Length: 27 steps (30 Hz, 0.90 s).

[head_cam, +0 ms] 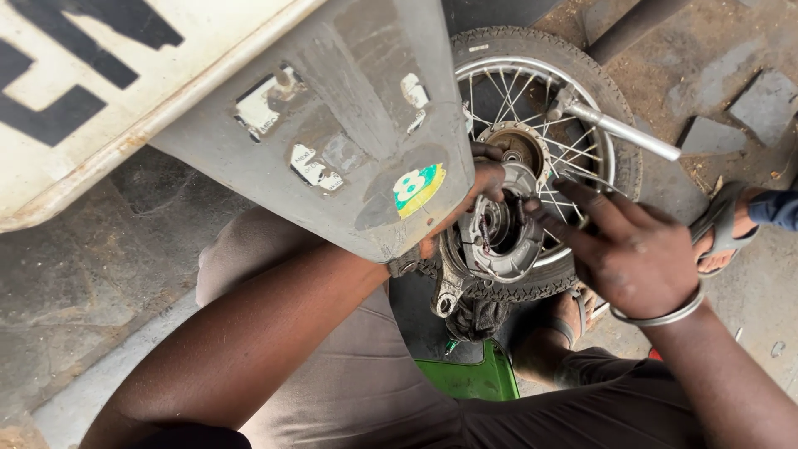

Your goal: The person sits on the workshop floor disassembling a motorcycle rear wheel hub, removing brake shoes and small parts from the hub assembly by hand. They then reposition the wheel and work the tire bead away from the rim edge, holding the wheel steady with one hand while working around it with the other.

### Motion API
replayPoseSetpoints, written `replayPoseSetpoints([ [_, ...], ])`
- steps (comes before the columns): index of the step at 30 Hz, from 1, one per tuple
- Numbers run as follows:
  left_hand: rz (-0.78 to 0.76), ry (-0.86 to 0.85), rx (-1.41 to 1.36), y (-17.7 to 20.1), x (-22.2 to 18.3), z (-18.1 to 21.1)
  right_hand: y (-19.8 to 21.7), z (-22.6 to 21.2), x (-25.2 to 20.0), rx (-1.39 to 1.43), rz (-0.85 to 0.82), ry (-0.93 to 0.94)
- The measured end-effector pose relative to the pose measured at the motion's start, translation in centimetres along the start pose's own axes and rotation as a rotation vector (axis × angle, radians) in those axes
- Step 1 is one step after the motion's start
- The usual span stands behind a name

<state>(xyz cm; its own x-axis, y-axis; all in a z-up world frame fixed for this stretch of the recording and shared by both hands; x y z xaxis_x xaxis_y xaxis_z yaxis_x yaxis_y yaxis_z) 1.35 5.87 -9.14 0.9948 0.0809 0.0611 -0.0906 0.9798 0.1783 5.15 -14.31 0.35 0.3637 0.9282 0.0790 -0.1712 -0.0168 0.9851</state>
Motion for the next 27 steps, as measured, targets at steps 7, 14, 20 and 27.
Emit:
replayPoseSetpoints([
  [7,-0.099,-0.078,-0.081,-2.5,0.2,-0.3,-7.9,3.6,-4.4,-0.06,-0.308,-0.376],
  [14,-0.045,-0.227,-0.42,-1.9,-0.9,1.2,-24.2,-11.3,-12.1,0.211,-1.43,-0.097],
  [20,0.05,-0.386,-0.652,1.0,-1.6,2.4,-40.1,-16.3,-20.2,0.291,-0.71,-0.063],
  [27,0.261,0.178,-0.622,-0.5,1.4,5.9,-31.0,-12.1,-17.5,0.369,-0.746,-0.278],
])
Point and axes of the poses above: each hand's wrist, its own x-axis towards the middle knuckle, its own y-axis out of the back of the hand, z = x × y, the point moved 7 cm from there along x, towards the middle knuckle, and after that the axes turned 2 degrees about x, right-handed, at the moved point
